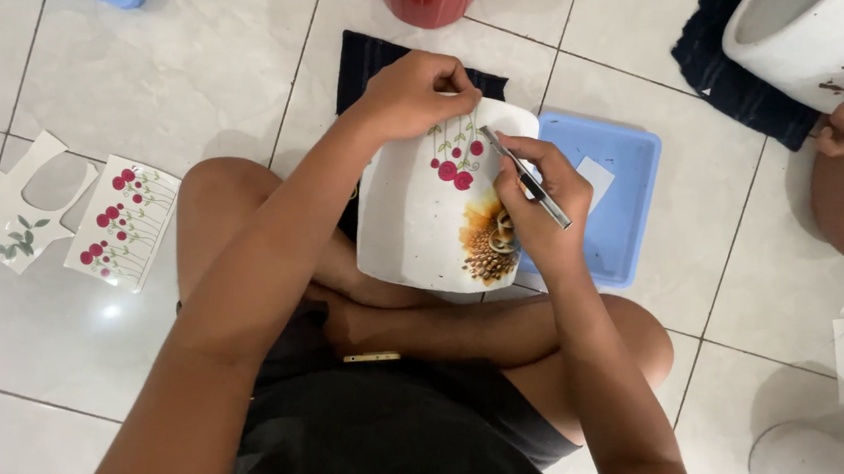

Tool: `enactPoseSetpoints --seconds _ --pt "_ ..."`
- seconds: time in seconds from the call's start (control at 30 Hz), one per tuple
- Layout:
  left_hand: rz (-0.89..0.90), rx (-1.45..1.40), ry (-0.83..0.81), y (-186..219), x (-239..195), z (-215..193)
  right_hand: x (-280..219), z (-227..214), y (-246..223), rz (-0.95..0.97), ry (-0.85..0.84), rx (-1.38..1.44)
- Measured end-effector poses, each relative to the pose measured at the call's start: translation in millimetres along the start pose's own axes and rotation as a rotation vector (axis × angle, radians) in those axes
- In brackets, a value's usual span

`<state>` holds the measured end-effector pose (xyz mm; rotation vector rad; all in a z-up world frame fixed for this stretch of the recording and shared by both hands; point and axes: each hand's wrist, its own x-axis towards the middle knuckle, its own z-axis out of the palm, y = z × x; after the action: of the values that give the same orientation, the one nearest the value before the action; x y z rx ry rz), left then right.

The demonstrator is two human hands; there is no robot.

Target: The person sits cross-legged on the floor and uses a fine-tipped tool to apply or refine a floral design on a white ceramic piece. They hold the ceramic with one hand and carefully trace or add details to the pattern with the other.

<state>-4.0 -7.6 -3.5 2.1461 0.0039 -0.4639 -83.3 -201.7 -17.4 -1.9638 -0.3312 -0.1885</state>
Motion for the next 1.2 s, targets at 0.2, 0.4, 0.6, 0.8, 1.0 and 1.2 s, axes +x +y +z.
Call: enactPoseSetpoints --seconds 0.2,0.4,0.6,0.8,1.0,1.2 --pt "0.024 0.043 0.019 -7.0 9.3 7.3 -7.1 3.5 -17.7 0.078 0.021 0.006" --pt "0.04 0.036 0.017 -10.1 9.3 5.5 -12.0 12.5 -15.4 0.058 0.055 0.036" --pt "0.033 0.005 0.022 -14.9 8.5 3.1 -12.0 20.0 -21.5 0.033 0.057 0.02" --pt "0.056 -0.018 0.03 -17.4 5.1 -0.6 -11.1 24.4 -27.5 0.055 0.067 -0.031" --pt "0.066 0.009 0.023 -20.1 4.6 -3.8 -12.5 28.1 -22.5 -0.037 0.058 -0.027" --pt "0.086 0.09 -0.166 -11.5 -10.0 -24.4 -16.8 36.3 -28.5 -0.237 0.052 -0.212"
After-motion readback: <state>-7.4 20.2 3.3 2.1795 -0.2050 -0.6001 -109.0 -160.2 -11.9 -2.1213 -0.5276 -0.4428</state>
